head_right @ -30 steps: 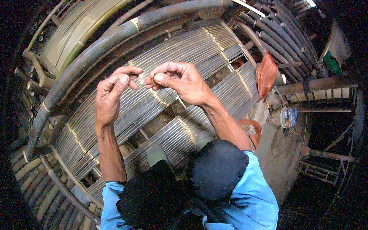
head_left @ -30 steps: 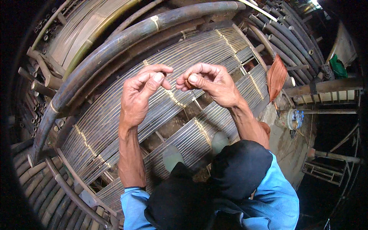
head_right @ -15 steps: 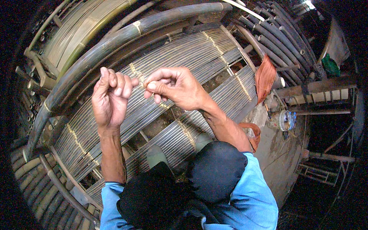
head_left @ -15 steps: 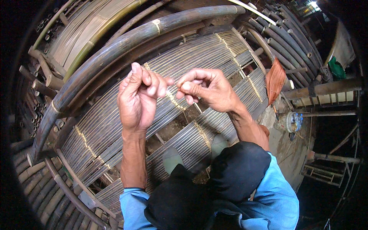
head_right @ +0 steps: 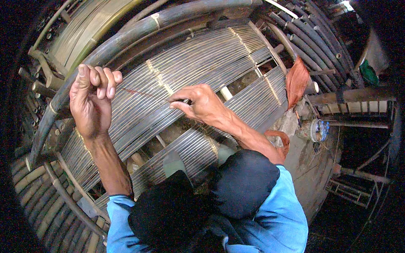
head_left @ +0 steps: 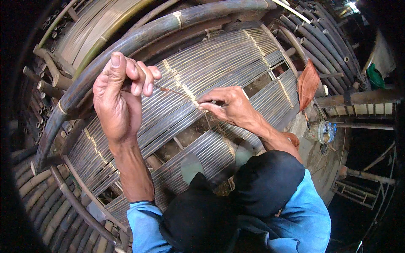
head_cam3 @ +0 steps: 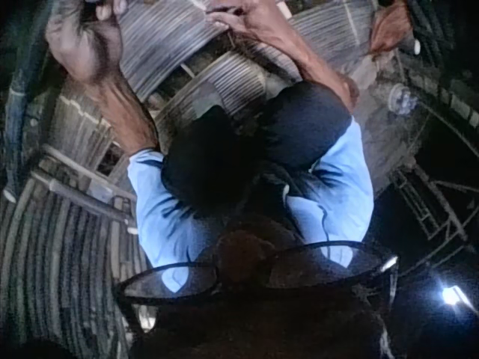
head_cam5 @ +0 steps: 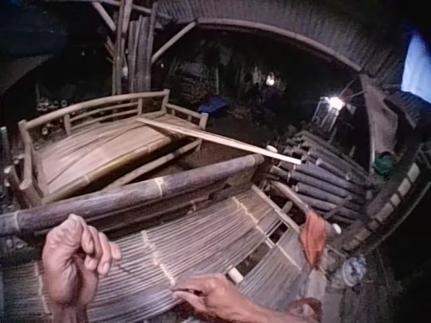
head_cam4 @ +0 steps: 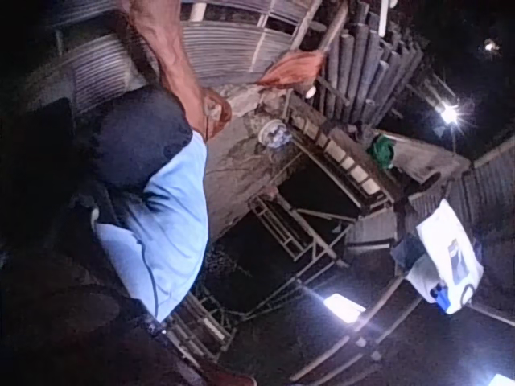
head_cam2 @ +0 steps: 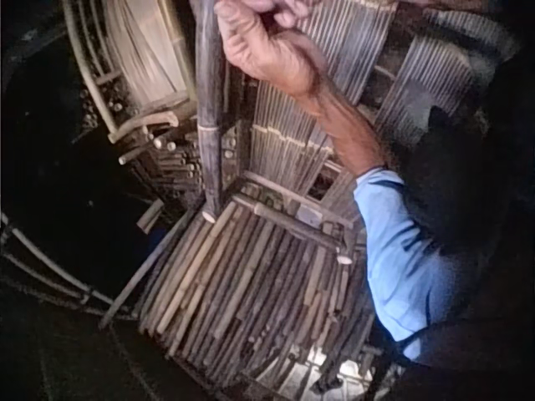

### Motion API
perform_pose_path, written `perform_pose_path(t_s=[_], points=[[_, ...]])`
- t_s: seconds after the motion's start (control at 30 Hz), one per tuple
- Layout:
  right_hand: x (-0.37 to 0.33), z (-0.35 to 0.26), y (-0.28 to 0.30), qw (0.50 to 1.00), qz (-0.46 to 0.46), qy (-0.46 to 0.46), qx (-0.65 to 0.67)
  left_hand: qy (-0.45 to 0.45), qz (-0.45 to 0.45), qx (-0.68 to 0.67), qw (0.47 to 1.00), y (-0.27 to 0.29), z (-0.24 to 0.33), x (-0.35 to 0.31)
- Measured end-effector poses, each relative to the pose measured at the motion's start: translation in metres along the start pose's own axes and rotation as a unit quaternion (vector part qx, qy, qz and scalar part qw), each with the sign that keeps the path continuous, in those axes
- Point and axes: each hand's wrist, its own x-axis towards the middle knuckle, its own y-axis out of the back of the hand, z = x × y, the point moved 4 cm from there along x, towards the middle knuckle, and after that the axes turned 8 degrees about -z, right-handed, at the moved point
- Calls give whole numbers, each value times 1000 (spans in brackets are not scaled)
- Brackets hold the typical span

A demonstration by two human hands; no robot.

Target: The person weaves a bamboo mat by threading a long thin strand of bamboo through the existing warp, pulling it tight and positioning it.

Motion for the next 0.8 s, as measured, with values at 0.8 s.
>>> perform_pose_path(t_s=[0.8], points=[[51, -79, 93, 736, -51, -59, 672, 69, -58, -76, 993, -38, -9, -7]])
